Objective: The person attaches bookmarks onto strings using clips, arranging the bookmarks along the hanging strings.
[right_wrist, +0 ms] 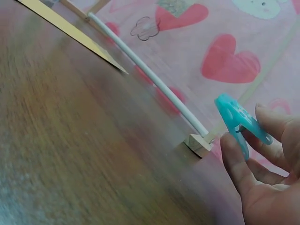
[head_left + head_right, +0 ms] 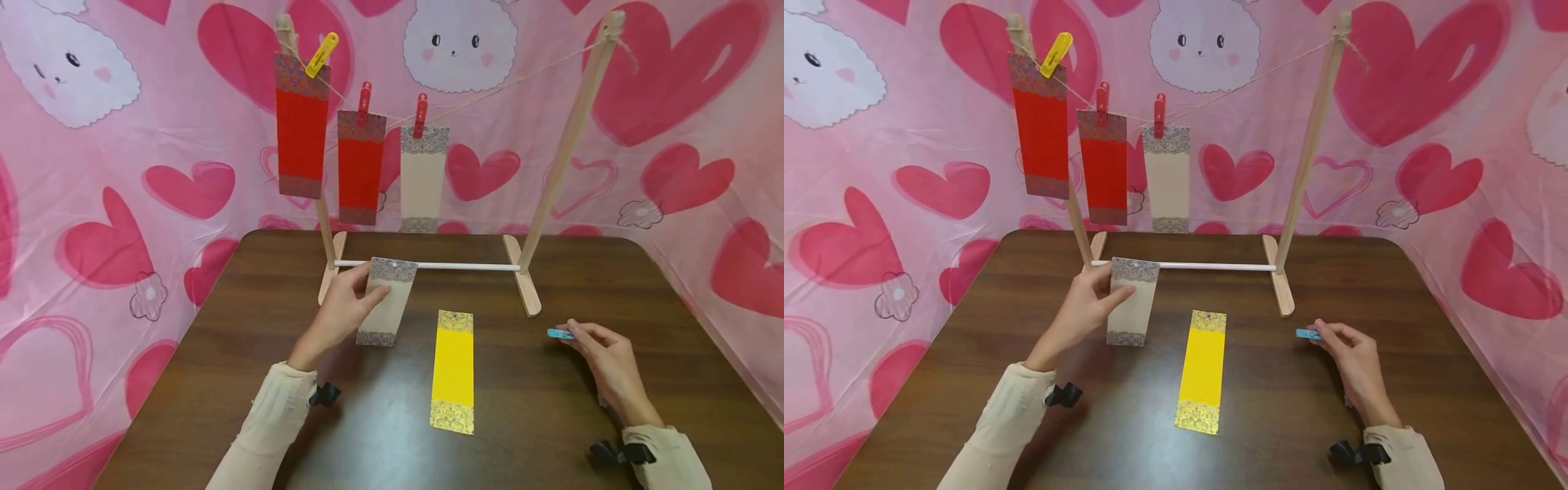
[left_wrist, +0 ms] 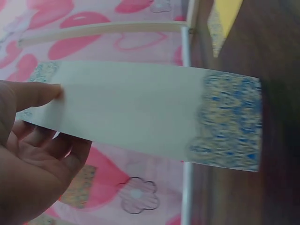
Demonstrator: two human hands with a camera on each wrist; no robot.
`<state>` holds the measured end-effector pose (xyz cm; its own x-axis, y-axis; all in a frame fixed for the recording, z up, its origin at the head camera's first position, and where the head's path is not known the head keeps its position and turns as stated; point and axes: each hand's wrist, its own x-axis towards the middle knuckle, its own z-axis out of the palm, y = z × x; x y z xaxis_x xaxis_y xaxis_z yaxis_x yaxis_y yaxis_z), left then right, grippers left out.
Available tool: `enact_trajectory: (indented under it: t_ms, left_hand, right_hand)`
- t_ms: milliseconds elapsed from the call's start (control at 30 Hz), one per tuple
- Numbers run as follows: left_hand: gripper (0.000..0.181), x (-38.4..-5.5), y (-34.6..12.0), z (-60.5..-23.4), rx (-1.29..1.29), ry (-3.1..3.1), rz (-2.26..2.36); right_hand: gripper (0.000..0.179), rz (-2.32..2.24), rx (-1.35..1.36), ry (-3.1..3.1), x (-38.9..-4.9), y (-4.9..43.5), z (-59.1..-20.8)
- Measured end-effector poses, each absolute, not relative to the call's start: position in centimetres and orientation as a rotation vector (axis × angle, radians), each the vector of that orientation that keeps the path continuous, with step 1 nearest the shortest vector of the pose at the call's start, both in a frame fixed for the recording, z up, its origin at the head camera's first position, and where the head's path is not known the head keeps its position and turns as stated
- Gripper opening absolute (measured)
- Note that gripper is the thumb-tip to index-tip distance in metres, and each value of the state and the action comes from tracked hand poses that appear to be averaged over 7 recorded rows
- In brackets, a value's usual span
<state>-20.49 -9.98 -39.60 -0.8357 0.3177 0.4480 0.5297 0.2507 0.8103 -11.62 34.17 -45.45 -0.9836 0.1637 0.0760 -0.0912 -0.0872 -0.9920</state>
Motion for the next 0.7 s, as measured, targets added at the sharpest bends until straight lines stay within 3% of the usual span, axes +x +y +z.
enact_trajectory:
  t_ms: [200, 567, 700]
  left_hand:
    - [0.019, -21.0, -9.3, -41.4, -0.812, -2.443, -1.609]
    - [0.013, -20.9, -8.9, -41.5, -0.813, -2.428, -1.553]
    - [0.012, -20.7, -9.0, -41.1, -0.823, -2.409, -1.534]
  right_hand:
    - [0.019, 2.323, 0.002, -1.957, -11.3, 34.3, -45.2]
    - [0.018, 2.298, 0.090, -1.912, -11.5, 33.9, -44.8]
    - [0.031, 2.316, 0.114, -1.928, -11.0, 34.0, -44.3]
